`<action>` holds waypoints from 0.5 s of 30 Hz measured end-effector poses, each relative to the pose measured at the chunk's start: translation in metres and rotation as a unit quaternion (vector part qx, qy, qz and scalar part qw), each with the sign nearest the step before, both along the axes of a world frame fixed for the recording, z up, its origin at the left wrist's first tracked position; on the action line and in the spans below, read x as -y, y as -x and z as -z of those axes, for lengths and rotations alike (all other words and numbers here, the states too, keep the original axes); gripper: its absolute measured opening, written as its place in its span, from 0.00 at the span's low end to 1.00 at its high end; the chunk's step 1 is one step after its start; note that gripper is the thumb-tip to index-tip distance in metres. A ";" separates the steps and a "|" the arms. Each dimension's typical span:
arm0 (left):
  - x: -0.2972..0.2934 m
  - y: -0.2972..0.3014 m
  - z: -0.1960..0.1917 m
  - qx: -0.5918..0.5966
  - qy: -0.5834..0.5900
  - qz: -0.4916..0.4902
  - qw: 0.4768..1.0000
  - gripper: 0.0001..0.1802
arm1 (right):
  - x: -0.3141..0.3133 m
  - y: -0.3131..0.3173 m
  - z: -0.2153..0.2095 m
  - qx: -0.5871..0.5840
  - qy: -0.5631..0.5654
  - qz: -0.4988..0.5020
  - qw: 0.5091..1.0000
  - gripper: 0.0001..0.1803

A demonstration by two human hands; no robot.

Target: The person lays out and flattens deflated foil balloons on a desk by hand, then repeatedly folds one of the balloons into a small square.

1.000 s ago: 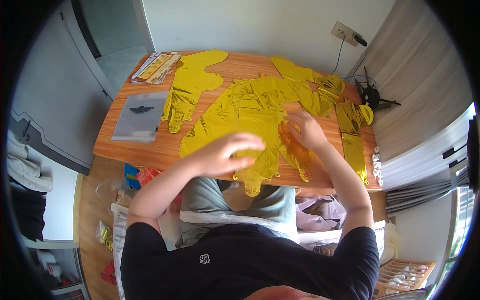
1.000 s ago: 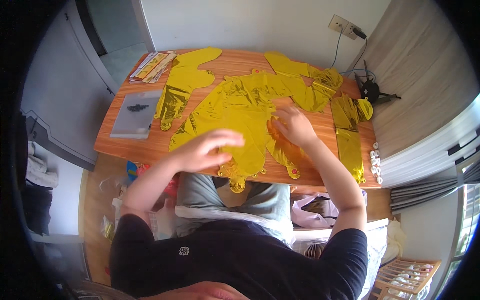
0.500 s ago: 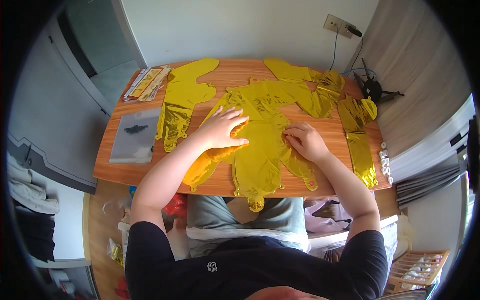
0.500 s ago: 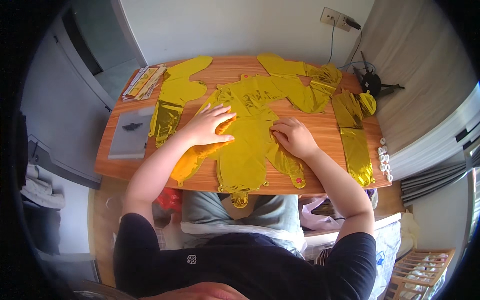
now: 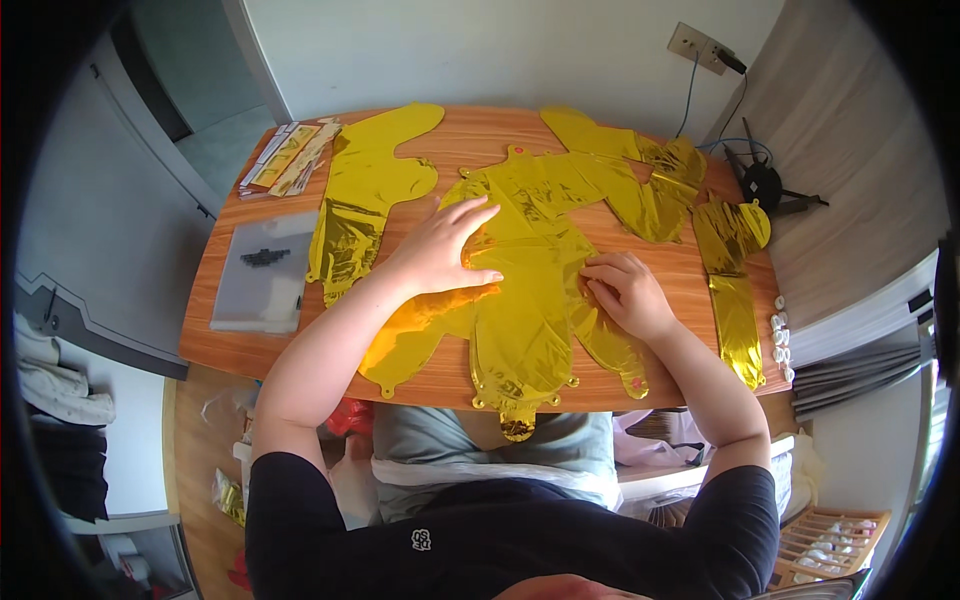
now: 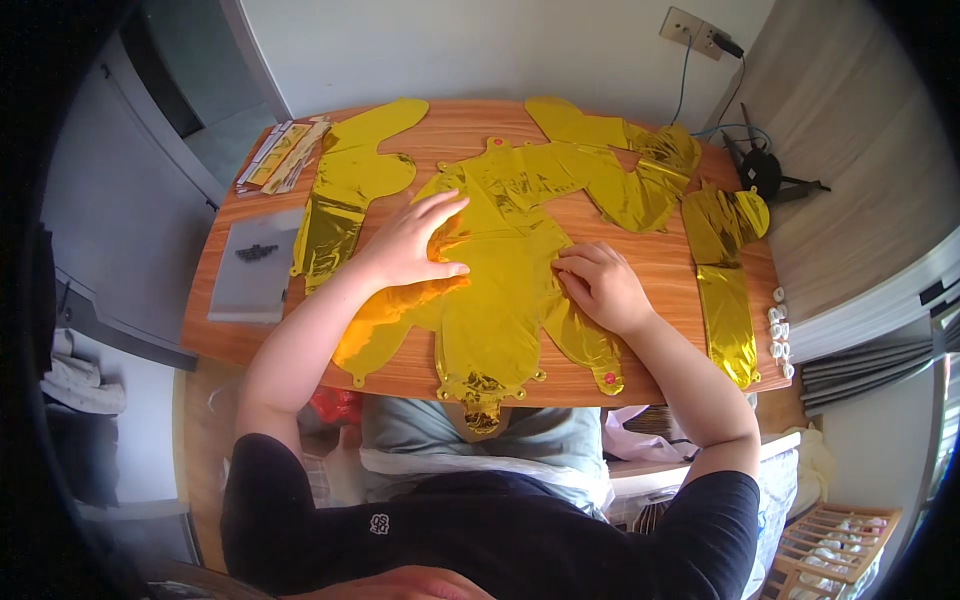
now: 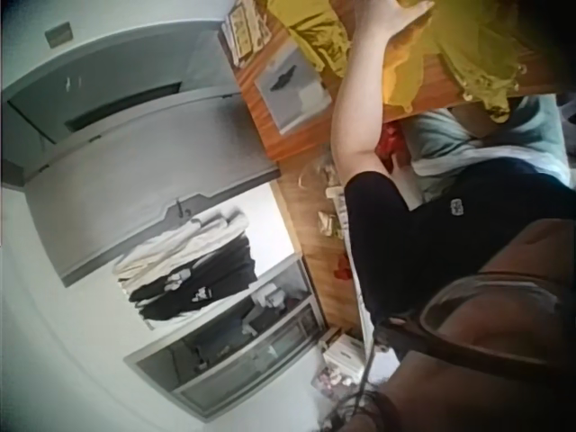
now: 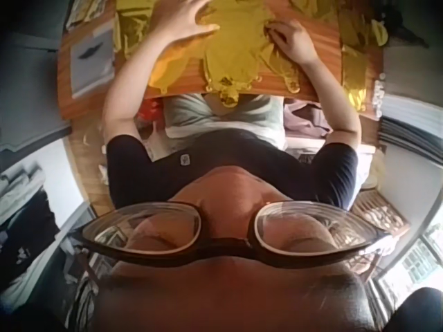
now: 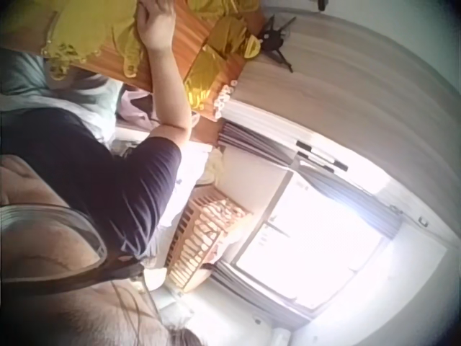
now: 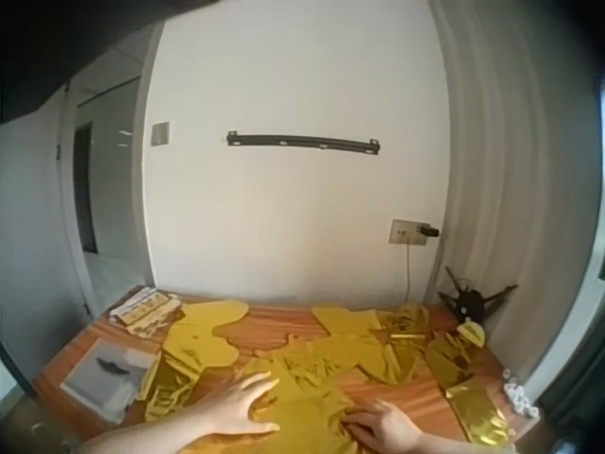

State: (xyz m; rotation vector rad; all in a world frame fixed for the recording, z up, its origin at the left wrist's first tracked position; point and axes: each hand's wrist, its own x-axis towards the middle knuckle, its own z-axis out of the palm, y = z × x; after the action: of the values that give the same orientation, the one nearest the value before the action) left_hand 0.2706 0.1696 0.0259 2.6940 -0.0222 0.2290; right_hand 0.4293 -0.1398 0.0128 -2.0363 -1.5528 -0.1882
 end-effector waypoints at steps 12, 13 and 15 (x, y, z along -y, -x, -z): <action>-0.011 0.003 0.001 -0.068 0.013 0.016 0.997 0.53 | 0.001 -0.003 -0.002 -0.027 0.014 -0.005 1.000 0.12; -0.013 0.004 0.003 -0.061 0.001 0.015 0.998 0.53 | 0.000 -0.002 -0.003 -0.027 0.016 -0.006 0.999 0.12; -0.013 0.005 0.005 -0.055 -0.009 0.015 0.998 0.52 | 0.000 -0.002 -0.004 -0.027 0.019 -0.007 0.999 0.12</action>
State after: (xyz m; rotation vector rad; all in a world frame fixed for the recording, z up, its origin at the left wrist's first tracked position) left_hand 0.2657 0.1826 0.0210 2.7182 -0.0325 0.0712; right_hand 0.4315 -0.1397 0.0167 -2.0432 -1.5473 -0.0977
